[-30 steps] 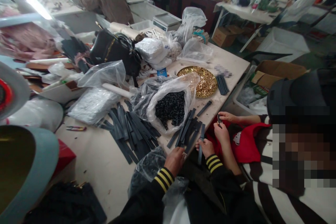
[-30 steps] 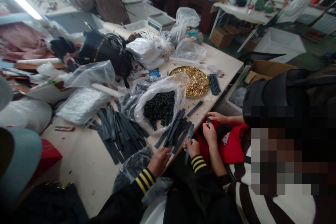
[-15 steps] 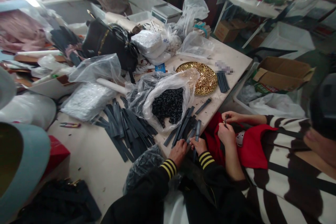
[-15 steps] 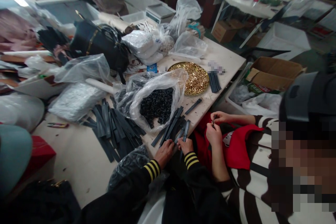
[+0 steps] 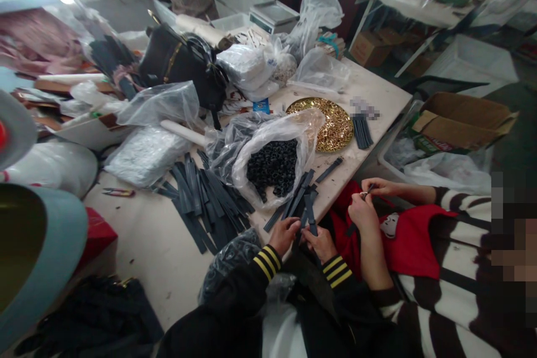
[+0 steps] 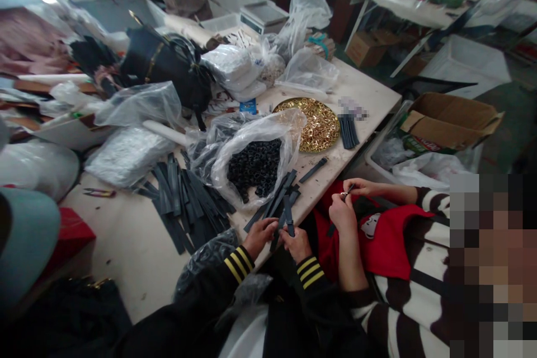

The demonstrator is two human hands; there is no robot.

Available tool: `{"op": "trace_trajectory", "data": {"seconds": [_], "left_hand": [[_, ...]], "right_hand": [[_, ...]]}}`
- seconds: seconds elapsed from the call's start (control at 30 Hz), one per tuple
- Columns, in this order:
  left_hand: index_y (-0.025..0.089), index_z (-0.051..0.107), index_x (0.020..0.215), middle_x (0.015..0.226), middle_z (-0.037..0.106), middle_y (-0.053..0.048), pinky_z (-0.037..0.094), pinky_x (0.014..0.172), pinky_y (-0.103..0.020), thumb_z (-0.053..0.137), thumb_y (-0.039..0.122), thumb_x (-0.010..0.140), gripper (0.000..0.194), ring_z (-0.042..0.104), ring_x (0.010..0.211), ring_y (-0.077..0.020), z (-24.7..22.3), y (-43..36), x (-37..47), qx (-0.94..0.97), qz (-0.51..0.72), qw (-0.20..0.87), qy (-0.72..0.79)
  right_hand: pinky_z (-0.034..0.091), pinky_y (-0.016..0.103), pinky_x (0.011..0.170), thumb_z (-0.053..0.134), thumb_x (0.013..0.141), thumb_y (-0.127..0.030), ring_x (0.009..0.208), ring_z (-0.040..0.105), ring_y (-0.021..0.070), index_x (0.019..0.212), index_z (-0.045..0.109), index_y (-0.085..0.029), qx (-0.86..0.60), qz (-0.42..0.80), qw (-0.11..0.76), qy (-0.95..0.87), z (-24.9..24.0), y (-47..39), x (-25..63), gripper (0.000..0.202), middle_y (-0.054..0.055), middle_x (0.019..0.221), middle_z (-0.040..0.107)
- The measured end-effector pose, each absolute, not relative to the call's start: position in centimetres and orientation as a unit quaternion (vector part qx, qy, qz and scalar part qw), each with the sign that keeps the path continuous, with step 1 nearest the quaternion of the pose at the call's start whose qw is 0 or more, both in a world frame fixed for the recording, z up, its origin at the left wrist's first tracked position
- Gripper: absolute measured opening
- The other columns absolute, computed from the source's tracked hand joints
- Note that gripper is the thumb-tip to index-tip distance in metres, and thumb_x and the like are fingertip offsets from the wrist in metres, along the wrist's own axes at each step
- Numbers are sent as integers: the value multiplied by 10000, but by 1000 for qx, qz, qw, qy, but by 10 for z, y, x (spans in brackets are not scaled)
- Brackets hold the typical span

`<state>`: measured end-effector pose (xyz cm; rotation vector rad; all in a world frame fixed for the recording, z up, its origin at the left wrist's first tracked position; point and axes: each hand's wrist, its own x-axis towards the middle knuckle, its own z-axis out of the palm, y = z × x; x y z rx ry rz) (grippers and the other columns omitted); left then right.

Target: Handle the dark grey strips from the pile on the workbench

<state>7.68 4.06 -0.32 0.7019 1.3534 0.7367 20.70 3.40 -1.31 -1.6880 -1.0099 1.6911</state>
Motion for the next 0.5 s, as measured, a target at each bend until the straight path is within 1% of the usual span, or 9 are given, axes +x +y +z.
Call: {"op": "trace_trajectory", "data": {"seconds": [0.07,0.17,0.23,0.33,0.4,0.5], "left_hand": [[123,557,818,699,549,-34,423,574,-278,554,342,652,275,504,599,-122,0,44,71,247,327,704,580],[120,521,726,589,491,12,384,504,-232,615,334,580,275,449,499,-77,4,43,63,172,343,732,563],[124,505,707,551,454,37,365,488,-207,638,328,558,285,420,477,-55,7,38,59,134,362,734,559],[127,499,706,562,451,42,371,494,-193,660,313,548,293,420,492,-46,14,29,55,94,389,729,555],[124,505,709,592,476,29,388,505,-198,675,309,545,300,443,515,-51,18,23,52,77,399,730,549],[120,521,712,615,503,17,394,506,-197,698,301,545,303,462,529,-55,23,16,48,53,410,737,535]], "right_hand": [[260,177,325,624,667,-432,325,365,40,692,546,-106,-610,648,263,-373,-7,27,201,337,-27,472,515],[243,187,310,594,668,-474,296,333,44,627,526,-124,-603,656,267,-367,2,26,201,359,-33,408,471],[257,188,307,555,688,-496,304,349,52,680,525,-143,-614,646,283,-354,1,30,203,355,-29,440,492],[347,201,331,457,711,-545,365,441,85,833,488,-198,-644,624,307,-317,-17,43,206,369,-9,558,561],[411,229,368,417,700,-559,410,493,107,820,456,-226,-654,625,307,-295,-35,53,210,356,8,589,575],[452,263,405,411,687,-533,437,525,121,731,430,-243,-644,650,290,-279,-59,66,215,293,25,569,568]]}}
